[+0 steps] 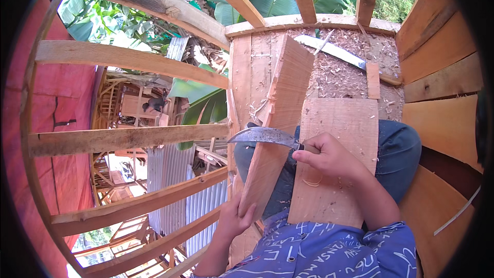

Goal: The person sits cross-legged on a wooden platform and uses a curved knife to shave and shape a rectangular wooden plank. They repeatedly scrape the surface and edges, removing thin shavings and refining the plank's profile.

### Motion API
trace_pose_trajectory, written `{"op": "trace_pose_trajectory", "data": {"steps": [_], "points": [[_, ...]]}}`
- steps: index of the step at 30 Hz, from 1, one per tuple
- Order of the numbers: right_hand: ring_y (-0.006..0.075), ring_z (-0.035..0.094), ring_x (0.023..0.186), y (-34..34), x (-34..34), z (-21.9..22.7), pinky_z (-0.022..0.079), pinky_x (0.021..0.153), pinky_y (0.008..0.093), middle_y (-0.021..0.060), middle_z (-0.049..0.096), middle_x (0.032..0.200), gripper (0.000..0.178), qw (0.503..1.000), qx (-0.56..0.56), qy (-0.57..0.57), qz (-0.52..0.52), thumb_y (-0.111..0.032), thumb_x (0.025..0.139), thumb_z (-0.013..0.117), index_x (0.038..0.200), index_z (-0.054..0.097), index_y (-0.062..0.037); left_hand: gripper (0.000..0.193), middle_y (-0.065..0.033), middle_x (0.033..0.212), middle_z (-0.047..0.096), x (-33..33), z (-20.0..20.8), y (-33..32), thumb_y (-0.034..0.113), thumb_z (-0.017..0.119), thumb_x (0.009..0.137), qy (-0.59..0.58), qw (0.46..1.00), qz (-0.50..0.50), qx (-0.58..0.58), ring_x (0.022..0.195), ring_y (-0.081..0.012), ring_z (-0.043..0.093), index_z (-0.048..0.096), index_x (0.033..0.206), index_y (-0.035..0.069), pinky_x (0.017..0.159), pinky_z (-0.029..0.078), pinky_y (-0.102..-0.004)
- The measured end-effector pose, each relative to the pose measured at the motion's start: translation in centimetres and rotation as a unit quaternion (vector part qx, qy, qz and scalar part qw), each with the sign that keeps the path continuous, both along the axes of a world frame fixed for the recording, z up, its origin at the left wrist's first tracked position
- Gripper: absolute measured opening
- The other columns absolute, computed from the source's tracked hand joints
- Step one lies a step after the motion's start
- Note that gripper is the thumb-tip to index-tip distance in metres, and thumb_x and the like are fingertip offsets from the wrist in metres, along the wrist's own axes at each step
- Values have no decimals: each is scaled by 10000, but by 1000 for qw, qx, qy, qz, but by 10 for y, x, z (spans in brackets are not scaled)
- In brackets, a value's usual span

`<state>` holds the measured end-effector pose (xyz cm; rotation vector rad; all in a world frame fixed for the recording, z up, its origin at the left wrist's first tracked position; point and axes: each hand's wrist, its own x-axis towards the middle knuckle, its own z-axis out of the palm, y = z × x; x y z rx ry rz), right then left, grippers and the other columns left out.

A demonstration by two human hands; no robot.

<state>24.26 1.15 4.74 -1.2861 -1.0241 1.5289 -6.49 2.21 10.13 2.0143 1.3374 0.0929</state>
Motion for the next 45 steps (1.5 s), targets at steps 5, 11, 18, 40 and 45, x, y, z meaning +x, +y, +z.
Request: {"op": "trace_pose_trajectory", "data": {"steps": [5, 11, 18, 40, 45], "points": [[43, 305, 538, 0, 0, 0, 255, 461, 280, -70, 325, 544, 505, 988, -67, 77, -120, -335, 900, 666, 550, 481, -21, 346, -183, 800, 676, 4, 5, 7, 97, 699, 761, 16, 1000, -7, -10, 755, -283, 710, 612, 1079, -7, 663, 533, -335], [51, 292, 530, -3, 3, -1, 256, 452, 292, -55, 339, 523, 479, 987, -33, 17, -155, -292, 875, 698, 562, 482, 0, 331, -184, 767, 664, 3, 2, 8, 111, 702, 761, -11, 1000, -3, -6, 718, -311, 696, 618, 1061, 0, 633, 523, -343], [79, 314, 513, -2, -8, -2, 300, 447, 303, 29, 345, 491, 458, 969, 14, -104, -222, -256, 834, 737, 571, 483, 20, 355, -176, 805, 682, -1, 1, 13, 101, 707, 751, 16, 1000, -17, -17, 756, -293, 710, 616, 1081, 8, 660, 530, -330], [90, 369, 484, -6, 5, -4, 333, 453, 299, 38, 430, 497, 487, 990, 12, -101, -94, -360, 895, 662, 606, 519, 5, 257, -187, 678, 627, 9, 1, 7, 107, 706, 758, -36, 998, -24, 35, 595, -346, 658, 621, 972, -6, 539, 493, -358], [5, 336, 396, -8, 75, -17, 222, 358, 191, -71, 375, 490, 450, 868, -49, 145, -473, -399, 967, 556, 634, 423, -127, 328, -165, 783, 678, -5, 0, 3, 84, 702, 750, 1, 1000, -11, 4, 715, -243, 707, 617, 1052, -11, 641, 527, -312]]}}
